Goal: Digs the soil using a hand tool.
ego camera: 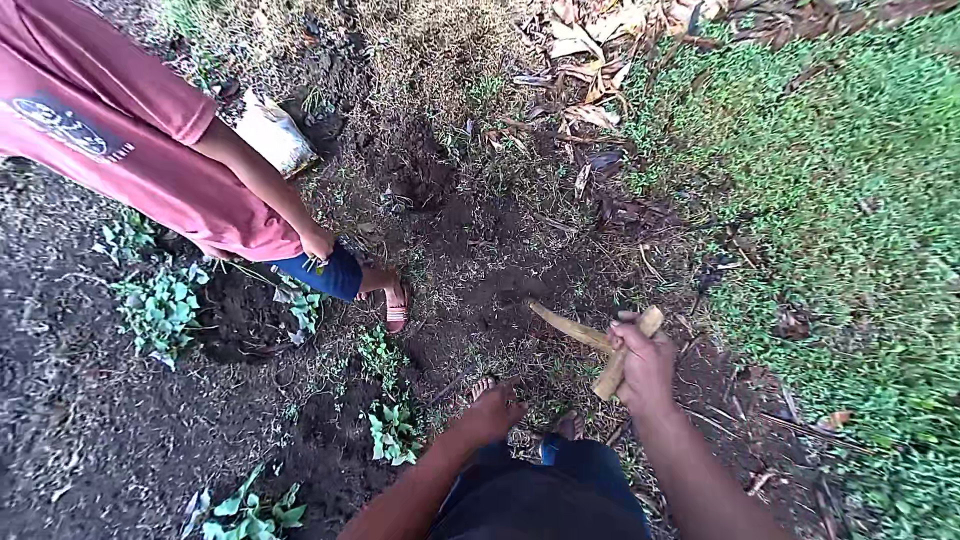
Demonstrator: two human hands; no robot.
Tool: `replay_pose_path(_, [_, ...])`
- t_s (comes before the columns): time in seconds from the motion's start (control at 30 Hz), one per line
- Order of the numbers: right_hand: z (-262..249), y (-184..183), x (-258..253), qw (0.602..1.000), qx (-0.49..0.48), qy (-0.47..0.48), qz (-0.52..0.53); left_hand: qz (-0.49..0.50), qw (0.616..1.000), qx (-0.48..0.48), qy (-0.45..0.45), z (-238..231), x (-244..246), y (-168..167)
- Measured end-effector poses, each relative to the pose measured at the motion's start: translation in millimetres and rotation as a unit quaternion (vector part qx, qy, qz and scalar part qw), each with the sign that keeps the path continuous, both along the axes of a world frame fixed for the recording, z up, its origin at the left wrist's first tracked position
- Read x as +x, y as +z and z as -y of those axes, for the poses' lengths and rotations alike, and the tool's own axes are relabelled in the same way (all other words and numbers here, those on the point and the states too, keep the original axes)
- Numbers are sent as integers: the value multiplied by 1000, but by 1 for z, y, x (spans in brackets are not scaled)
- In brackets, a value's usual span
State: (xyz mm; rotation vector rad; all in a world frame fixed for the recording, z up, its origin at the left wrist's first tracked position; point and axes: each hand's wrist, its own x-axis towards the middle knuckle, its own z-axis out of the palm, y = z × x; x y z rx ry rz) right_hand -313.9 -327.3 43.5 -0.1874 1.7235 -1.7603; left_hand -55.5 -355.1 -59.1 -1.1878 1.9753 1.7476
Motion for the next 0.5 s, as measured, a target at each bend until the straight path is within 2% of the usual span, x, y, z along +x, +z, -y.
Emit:
replay_pose_path(0.17, [-4,-76,-17,992,63,-23,110,-68,997,17,16,-11,-87,43])
replay_pose_path(0.37, [-52,-85,-67,986,69,16,150,3,998,-15,-54,-53,-194,46])
replay_pose_path(0.5, [-74,-87,-112,975,79,81,188,82,996,-19,17,-99,-259,49])
